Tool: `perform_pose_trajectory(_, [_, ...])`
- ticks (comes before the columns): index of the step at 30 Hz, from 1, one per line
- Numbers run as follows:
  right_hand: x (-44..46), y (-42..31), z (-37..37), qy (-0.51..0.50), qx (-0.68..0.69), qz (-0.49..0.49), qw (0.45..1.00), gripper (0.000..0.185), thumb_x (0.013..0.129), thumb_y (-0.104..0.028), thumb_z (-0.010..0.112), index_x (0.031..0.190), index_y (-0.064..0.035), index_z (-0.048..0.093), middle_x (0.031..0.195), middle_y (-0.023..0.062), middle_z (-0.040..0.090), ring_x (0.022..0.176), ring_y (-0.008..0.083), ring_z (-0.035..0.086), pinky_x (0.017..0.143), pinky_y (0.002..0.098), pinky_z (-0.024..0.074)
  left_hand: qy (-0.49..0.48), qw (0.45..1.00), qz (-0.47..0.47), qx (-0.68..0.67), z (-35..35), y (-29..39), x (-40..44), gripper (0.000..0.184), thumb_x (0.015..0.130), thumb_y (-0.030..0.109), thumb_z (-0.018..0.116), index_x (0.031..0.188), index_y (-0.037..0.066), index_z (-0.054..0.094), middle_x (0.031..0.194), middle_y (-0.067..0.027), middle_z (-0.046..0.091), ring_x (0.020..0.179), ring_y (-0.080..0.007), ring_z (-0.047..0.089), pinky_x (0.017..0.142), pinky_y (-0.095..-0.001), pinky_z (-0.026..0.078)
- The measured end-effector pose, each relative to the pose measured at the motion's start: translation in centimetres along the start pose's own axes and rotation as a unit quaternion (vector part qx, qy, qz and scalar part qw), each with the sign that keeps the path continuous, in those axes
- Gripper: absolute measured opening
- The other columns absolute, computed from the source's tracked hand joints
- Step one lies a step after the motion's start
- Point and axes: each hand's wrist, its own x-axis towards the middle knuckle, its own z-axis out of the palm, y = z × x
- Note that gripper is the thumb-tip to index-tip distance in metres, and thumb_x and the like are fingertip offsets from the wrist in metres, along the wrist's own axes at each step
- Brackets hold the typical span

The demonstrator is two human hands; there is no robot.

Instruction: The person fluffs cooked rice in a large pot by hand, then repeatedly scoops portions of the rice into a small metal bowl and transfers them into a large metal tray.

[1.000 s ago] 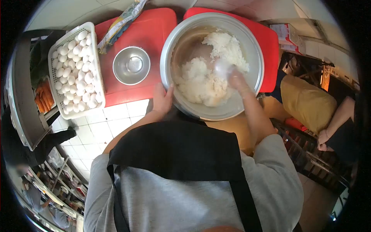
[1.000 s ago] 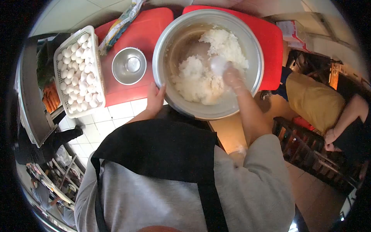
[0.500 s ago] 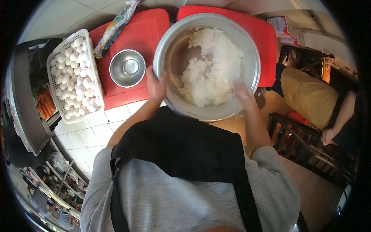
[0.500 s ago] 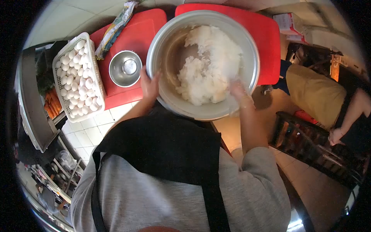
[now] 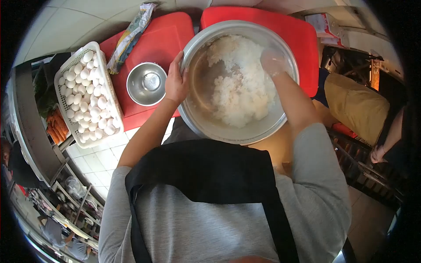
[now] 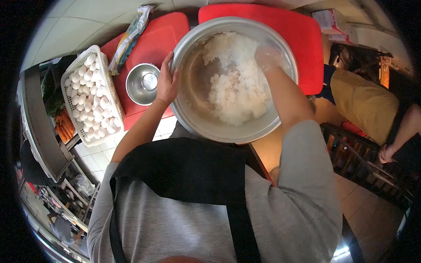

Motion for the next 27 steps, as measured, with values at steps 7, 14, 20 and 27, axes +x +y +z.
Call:
perform_pose_trajectory(7, [-2.1, -5.1, -1.7, 0.052, -0.021, -0.081, 0.995, 0.017, 0.077, -0.015, 0.050, 0.077, -0.0046, 0.063, 0.072, 0.0147, 0.062, 0.063, 0.0253, 0.061, 0.056, 0.0404, 0.0483, 0.011, 0.999, 0.008, 0.042, 0.2, 0.0, -0.3, 0.048, 0.087, 0.016, 0.046, 0.132, 0.011, 0.029, 0.126, -0.0162, 0.043, 0.114, -0.0331, 0.045, 0.092, -0.0391, 0.038])
perform_pose_trajectory(14, [-9.8, -15.1, 1.0, 0.026, 0.063, -0.193, 0.979, 0.023, 0.078, -0.012, 0.046, 0.090, 0.0004, 0.060, 0.065, 0.0140, 0.058, 0.061, 0.0266, 0.059, 0.058, 0.0417, 0.0470, 0.016, 0.999, 0.001, 0.033, 0.3, -0.3, -0.3, 0.047, 0.088, 0.016, 0.046, 0.131, 0.011, 0.031, 0.126, -0.0152, 0.043, 0.115, -0.0323, 0.044, 0.093, -0.0382, 0.037])
perform_pose_trajectory(20, [-2.5, 1.4, 7.8, -0.077, -0.012, -0.062, 0.995, 0.024, 0.077, -0.012, 0.048, 0.090, -0.0004, 0.063, 0.089, 0.0141, 0.064, 0.084, 0.0281, 0.062, 0.072, 0.0395, 0.0486, 0.006, 0.999, -0.014, 0.029, 0.2, -0.1, -0.4, 0.047, 0.087, 0.016, 0.047, 0.132, 0.012, 0.031, 0.125, -0.0153, 0.043, 0.114, -0.0320, 0.045, 0.092, -0.0382, 0.038])
perform_pose_trajectory(27, [2.9, -7.5, 0.7, 0.009, -0.010, -0.132, 0.991, 0.020, 0.074, -0.009, 0.051, 0.087, -0.0007, 0.064, 0.086, 0.0171, 0.062, 0.084, 0.0309, 0.060, 0.075, 0.0384, 0.0484, 0.025, 0.998, 0.020, 0.046, 0.4, -0.8, 0.0, 0.047, 0.087, 0.019, 0.046, 0.131, 0.013, 0.031, 0.123, -0.0152, 0.045, 0.110, -0.0328, 0.047, 0.088, -0.0396, 0.040])
